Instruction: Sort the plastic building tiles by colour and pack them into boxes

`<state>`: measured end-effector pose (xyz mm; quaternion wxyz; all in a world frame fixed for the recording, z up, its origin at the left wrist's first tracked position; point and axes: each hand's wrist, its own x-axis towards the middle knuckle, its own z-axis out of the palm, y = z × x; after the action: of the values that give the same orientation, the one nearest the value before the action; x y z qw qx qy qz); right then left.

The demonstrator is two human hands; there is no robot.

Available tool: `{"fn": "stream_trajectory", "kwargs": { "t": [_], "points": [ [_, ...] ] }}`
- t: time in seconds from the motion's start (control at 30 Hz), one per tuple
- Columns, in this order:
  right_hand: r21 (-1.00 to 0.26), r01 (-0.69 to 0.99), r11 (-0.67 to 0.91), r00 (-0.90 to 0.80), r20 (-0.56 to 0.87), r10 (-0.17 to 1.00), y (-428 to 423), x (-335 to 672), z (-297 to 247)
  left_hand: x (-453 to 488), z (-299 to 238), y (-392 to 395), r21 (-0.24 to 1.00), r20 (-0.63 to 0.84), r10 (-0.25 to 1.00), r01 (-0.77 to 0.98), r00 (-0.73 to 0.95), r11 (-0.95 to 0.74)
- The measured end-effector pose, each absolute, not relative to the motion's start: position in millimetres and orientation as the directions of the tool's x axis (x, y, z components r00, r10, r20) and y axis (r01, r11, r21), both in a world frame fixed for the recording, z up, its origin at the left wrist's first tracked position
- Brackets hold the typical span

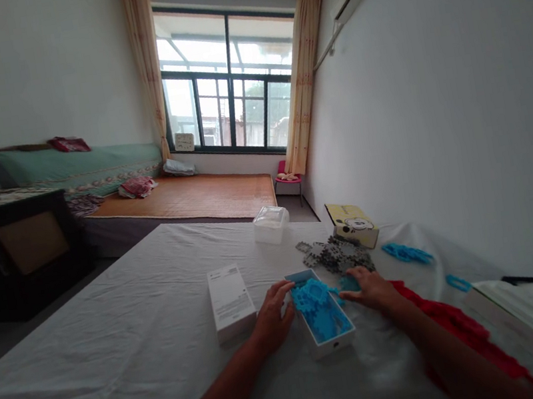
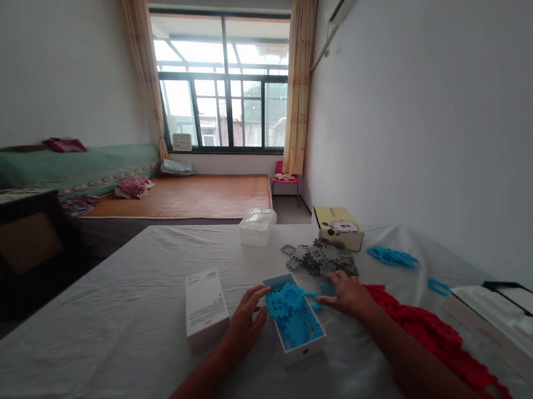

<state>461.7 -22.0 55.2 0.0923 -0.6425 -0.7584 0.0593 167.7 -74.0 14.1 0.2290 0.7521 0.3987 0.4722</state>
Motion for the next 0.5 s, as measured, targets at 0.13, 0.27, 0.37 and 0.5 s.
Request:
{"fn": "stream_trajectory", "kwargs": {
  "t": [0.13,0.27,0.37,0.5],
  "points": [
    [-0.146,0.981,0.131,-0.117,0.101,0.988,-33,442,38,168,17,-76,0.723,0.512,0.823,0.393,0.246,-0.568],
    [-0.198,0.936,0.291,-0.268,0.135,0.954,-36,443,36,168,19,-77,0.731,0.514,0.821,0.372,0.25,-0.571],
    [-0.238,0.916,0.323,-0.286,0.179,0.942,-35,453,33,168,19,-78,0.736,0.518,0.819,0.361,0.245,-0.573],
    [-0.284,0.921,0.267,-0.192,0.264,0.945,-32,470,26,168,18,-77,0.743,0.513,0.825,0.358,0.239,-0.566]
  ]
}}
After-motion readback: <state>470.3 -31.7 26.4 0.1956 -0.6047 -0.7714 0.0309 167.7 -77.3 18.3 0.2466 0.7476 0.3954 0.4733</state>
